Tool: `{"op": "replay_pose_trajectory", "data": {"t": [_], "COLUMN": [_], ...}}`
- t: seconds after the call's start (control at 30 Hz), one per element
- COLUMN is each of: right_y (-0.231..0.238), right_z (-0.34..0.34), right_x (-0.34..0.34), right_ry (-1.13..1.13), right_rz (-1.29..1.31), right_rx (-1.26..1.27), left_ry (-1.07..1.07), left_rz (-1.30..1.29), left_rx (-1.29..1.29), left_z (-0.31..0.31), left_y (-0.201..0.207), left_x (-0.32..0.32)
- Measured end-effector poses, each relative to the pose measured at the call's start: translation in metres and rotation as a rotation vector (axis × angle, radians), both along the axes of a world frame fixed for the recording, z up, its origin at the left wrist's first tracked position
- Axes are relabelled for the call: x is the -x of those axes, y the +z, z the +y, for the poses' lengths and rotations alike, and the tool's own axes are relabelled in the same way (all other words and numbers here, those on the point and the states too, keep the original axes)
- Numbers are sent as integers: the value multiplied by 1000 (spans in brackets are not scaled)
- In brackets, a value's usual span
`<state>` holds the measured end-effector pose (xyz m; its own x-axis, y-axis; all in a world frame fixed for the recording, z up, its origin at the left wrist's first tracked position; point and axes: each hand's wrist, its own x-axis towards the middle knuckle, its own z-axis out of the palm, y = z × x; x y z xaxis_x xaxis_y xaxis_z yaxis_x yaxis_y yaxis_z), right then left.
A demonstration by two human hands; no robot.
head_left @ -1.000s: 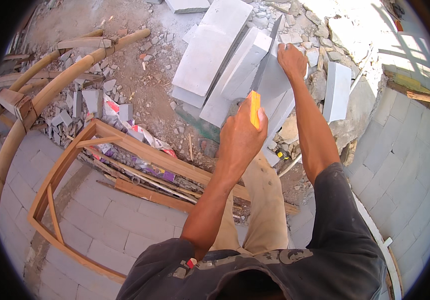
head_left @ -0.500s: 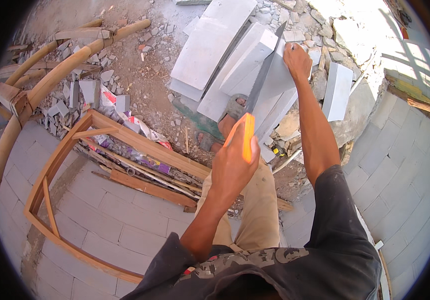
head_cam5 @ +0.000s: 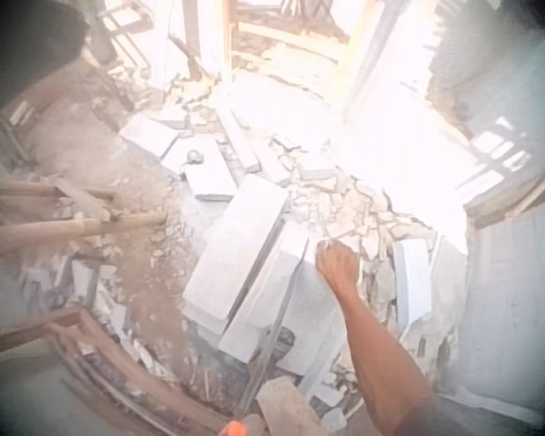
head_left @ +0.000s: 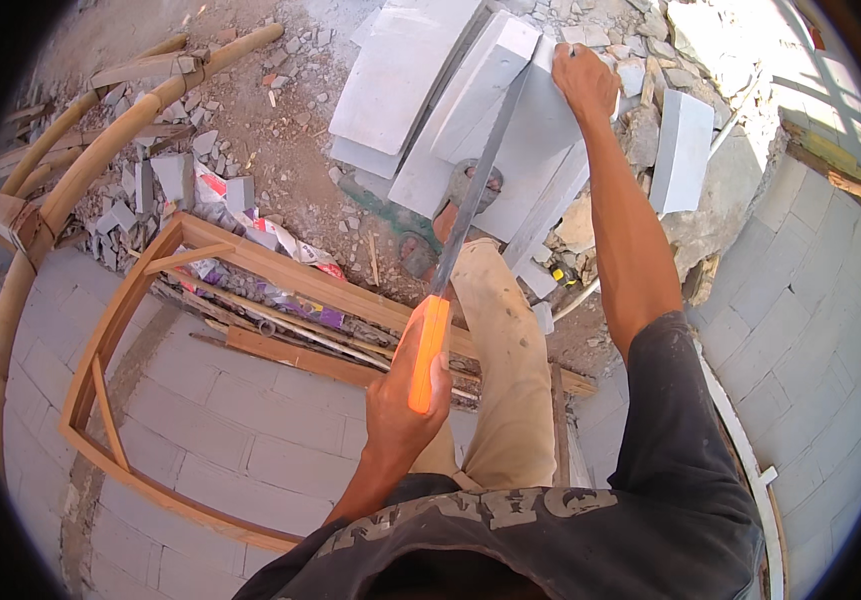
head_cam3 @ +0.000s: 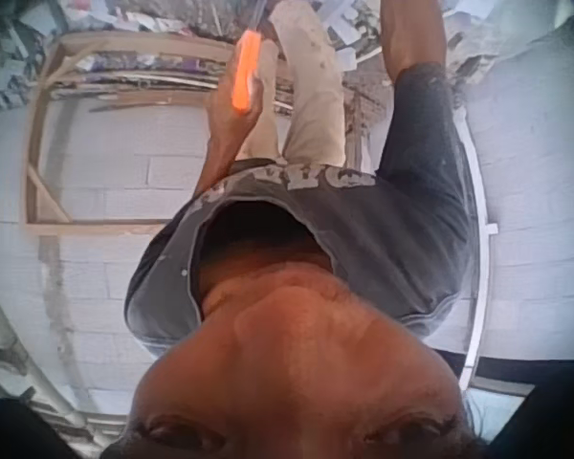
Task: The person uses a saw to cut lightweight concrete building blocks, then hands a block to another person at a construction site.
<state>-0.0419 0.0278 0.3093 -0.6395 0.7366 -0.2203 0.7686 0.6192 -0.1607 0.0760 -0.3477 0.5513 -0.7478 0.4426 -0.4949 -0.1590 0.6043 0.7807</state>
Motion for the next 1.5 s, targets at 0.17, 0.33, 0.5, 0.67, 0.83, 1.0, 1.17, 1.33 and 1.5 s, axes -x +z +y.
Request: {"op": "replay_pose_trajectory", "data": {"t": [0.17,0.33,0.5,0.67,0.83,1.0,1.17,1.33,1.5], "right_y": [6,2,7,-6,-1,-8,3,2,-7], "right_z": [-13,20,-4,20,0,-1,7,-13,3], "right_x": [19,6,15,16,15,15,17,15,4], "right_ry": [-15,-59,-124,-22,-27,50,34,22,46], "right_rz": [35,-26,-30,-103,-65,-79,-75,-79,-98], "right_rx": [36,85,71,109,34,7,25,-19,16], "left_ry": [-9,7,14,-52,8,-103,20,-22,13], "left_rz": [-84,-8,-14,19,121,-139,170,-44,121], "left_rx": [115,0,73,104,22,236,51,181,151], "left_z": [90,56,55,90,16,108,23,67,84], "left_y": [-54,-29,-28,-67,-23,-55,-29,-38,-69], "left_x": [75,24,37,59,11,92,3,52,46]}}
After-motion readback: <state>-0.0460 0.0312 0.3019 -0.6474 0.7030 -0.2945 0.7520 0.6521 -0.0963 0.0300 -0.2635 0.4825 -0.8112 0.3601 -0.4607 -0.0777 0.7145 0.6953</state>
